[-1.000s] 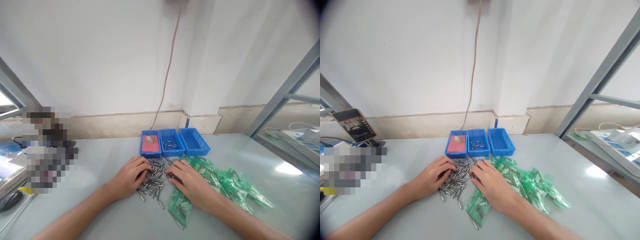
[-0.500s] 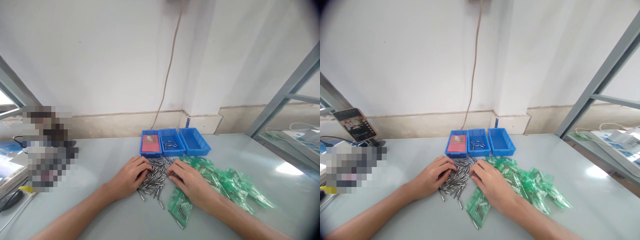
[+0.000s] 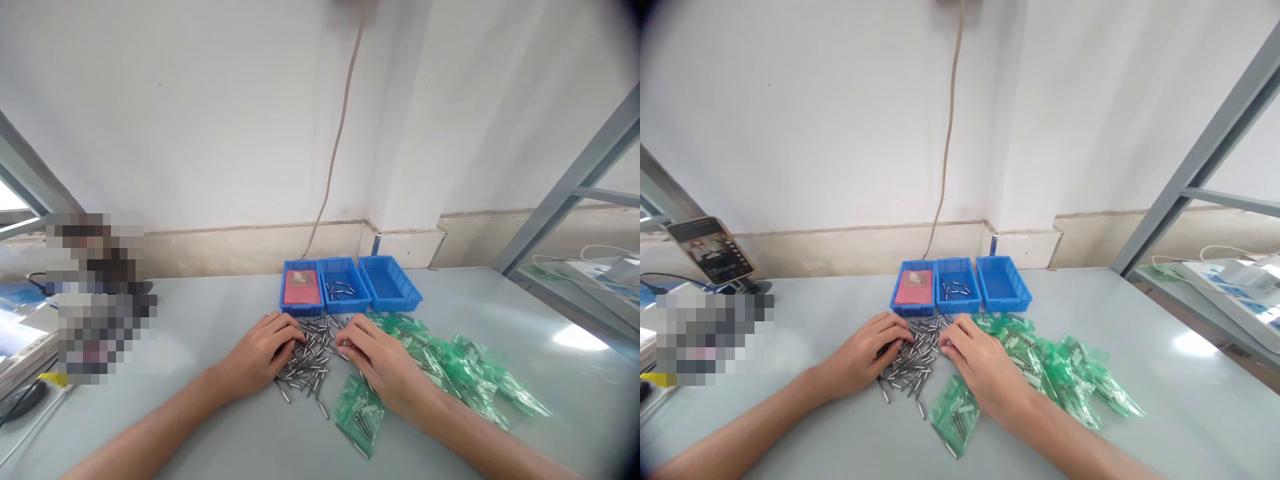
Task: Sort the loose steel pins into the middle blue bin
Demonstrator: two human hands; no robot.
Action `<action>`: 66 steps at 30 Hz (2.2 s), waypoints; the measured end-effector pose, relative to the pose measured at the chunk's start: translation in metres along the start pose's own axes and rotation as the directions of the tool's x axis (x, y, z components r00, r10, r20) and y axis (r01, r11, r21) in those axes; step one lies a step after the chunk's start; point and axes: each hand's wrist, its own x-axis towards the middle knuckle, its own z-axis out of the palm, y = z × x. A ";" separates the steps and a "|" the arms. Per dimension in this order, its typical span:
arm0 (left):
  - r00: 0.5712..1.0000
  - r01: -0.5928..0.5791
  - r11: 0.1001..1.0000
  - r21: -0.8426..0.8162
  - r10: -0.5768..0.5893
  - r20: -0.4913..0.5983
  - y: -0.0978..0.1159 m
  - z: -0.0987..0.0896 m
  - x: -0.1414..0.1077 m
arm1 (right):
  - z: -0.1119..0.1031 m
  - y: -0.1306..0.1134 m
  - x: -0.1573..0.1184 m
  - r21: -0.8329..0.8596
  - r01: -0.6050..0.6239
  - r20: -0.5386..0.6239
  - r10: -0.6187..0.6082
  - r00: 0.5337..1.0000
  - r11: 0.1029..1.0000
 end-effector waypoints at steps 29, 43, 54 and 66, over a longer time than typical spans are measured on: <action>1.000 0.010 1.000 0.015 -0.010 0.014 -0.001 0.000 0.000 | -0.002 -0.003 0.001 0.023 -0.009 -0.018 0.009 1.000 1.000; 1.000 0.001 1.000 0.021 -0.001 -0.005 0.000 0.000 0.000 | -0.003 -0.005 0.002 0.024 -0.011 -0.016 0.012 1.000 1.000; 1.000 0.000 1.000 0.018 0.000 -0.004 0.000 0.000 0.000 | -0.002 -0.005 0.001 0.014 -0.009 -0.005 0.009 1.000 1.000; 1.000 0.008 1.000 0.014 -0.008 0.012 -0.001 0.001 0.000 | -0.002 -0.002 0.000 0.034 -0.010 0.037 0.009 0.999 0.999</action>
